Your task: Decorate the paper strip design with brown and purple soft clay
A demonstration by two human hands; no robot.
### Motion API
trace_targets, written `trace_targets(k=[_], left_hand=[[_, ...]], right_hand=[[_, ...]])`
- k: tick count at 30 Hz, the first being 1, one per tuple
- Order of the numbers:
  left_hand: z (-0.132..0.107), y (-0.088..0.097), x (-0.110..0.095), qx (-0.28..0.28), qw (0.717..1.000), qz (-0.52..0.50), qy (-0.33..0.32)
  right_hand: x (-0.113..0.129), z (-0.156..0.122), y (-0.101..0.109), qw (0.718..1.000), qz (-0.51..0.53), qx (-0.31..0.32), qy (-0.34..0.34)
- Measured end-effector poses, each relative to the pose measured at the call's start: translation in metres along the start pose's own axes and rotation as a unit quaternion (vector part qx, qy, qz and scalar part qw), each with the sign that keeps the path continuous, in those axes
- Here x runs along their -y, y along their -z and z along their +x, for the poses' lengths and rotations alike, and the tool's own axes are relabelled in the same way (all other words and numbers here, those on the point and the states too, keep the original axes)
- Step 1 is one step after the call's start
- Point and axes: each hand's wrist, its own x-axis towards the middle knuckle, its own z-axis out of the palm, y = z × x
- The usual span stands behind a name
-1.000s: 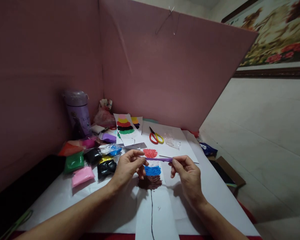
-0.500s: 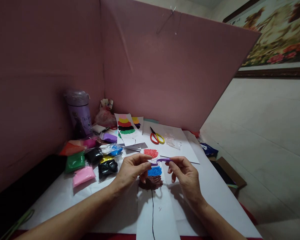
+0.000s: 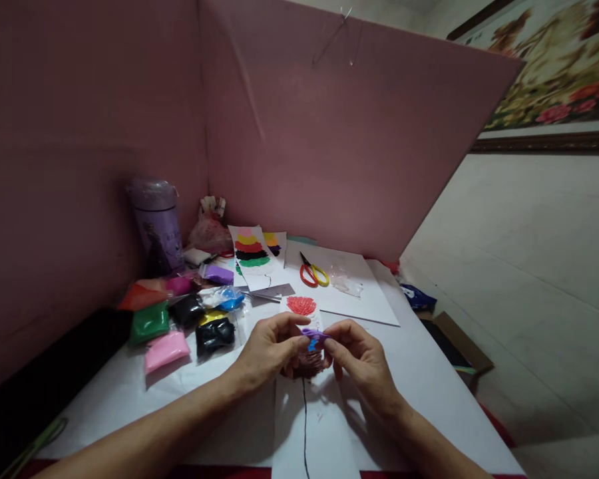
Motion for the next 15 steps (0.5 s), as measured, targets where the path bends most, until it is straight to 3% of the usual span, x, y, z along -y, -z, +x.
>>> trace_targets(k=[5, 15], left_hand=[[-0.0036, -0.0008, 0.0009, 0.039, 0.998, 0.043, -0.011], [-0.0081, -0.0026, 0.002, 0.025, 0.993, 0.108, -0.047]], right_hand=[[-0.0016, -0.0021, 0.002, 1.0, -0.018, 0.017, -0.004], [-0.0009, -0.0039, -0.0019, 0.999, -0.008, 0.029, 0.015]])
